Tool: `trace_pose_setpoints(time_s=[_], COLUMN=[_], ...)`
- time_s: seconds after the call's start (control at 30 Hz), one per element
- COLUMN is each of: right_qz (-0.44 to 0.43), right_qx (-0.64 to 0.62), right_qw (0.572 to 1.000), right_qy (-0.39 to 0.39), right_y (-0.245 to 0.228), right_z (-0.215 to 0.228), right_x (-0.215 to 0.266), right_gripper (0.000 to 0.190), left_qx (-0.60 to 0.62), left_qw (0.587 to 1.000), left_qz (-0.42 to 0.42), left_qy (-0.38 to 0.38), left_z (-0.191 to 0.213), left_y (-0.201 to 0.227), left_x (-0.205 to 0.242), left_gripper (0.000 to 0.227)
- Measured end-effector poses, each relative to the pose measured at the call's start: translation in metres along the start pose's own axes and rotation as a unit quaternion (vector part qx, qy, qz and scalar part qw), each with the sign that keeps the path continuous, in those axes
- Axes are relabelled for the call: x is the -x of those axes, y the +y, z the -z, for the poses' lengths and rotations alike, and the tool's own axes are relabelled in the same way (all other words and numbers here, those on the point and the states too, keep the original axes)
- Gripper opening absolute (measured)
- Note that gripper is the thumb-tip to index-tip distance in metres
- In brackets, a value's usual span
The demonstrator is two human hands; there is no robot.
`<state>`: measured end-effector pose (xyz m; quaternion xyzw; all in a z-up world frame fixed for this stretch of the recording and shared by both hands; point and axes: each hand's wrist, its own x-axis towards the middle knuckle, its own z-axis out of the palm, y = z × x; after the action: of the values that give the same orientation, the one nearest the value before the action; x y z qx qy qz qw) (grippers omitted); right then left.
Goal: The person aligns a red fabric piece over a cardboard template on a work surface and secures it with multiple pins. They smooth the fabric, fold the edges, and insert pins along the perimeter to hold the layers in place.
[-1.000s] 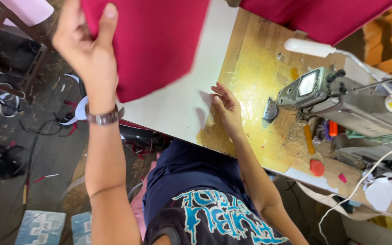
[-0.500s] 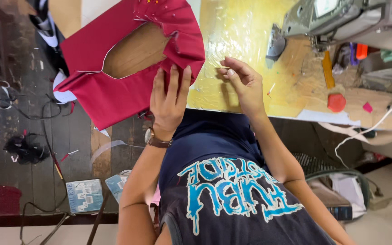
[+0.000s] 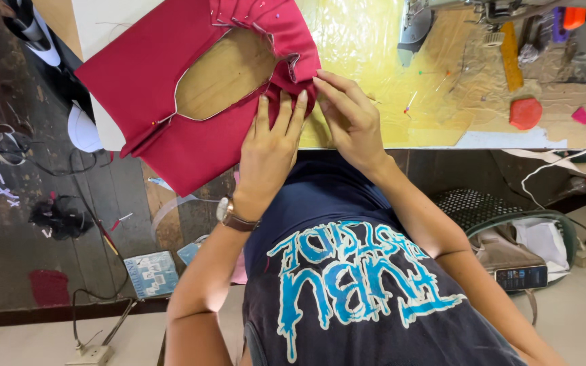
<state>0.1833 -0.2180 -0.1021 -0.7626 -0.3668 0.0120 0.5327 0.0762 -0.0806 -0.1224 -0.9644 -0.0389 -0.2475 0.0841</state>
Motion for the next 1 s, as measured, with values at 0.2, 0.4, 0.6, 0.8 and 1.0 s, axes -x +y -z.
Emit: trace_pose_setpoints(time_s=[0.2,0.4,0.6,0.8,1.0], right_qz=[0.039,0.085,0.106,0.108,0.100], right_qx=[0.054,0.135,0.164,0.153,0.160], right_qw=[0.998,0.987,0.981,0.981,0.978], right_qy=[0.006,0.002,-0.010,-0.056,-0.083], right_y=[0.006,0.020,0.029,0.031,0.026], right_z=[-0.016,-0.023,-0.024,-0.016,-0.017], right_x=[0.003,0.003,0.000,-0.004,-0.004], right_gripper=[0.039,0.036,0.034,0.032,0.031], left_qx=[0.059,0.189,0.371,0.349,0.347], left_qw=[0.994,0.964,0.915,0.926,0.933], left_qz=[-0.086,-0.174,-0.130,-0.132,-0.089], left_qy=[-0.040,-0.066,-0.089,-0.064,-0.025], left_z=[-0.019,-0.028,-0.024,-0.025,-0.020], left_y=[-0.027,-0.065,-0.078,-0.073,-0.074], left_x=[-0.004,-0.029,-0.036,-0.030,-0.032], left_gripper=[0.033,0.030,0.028,0.025,0.025])
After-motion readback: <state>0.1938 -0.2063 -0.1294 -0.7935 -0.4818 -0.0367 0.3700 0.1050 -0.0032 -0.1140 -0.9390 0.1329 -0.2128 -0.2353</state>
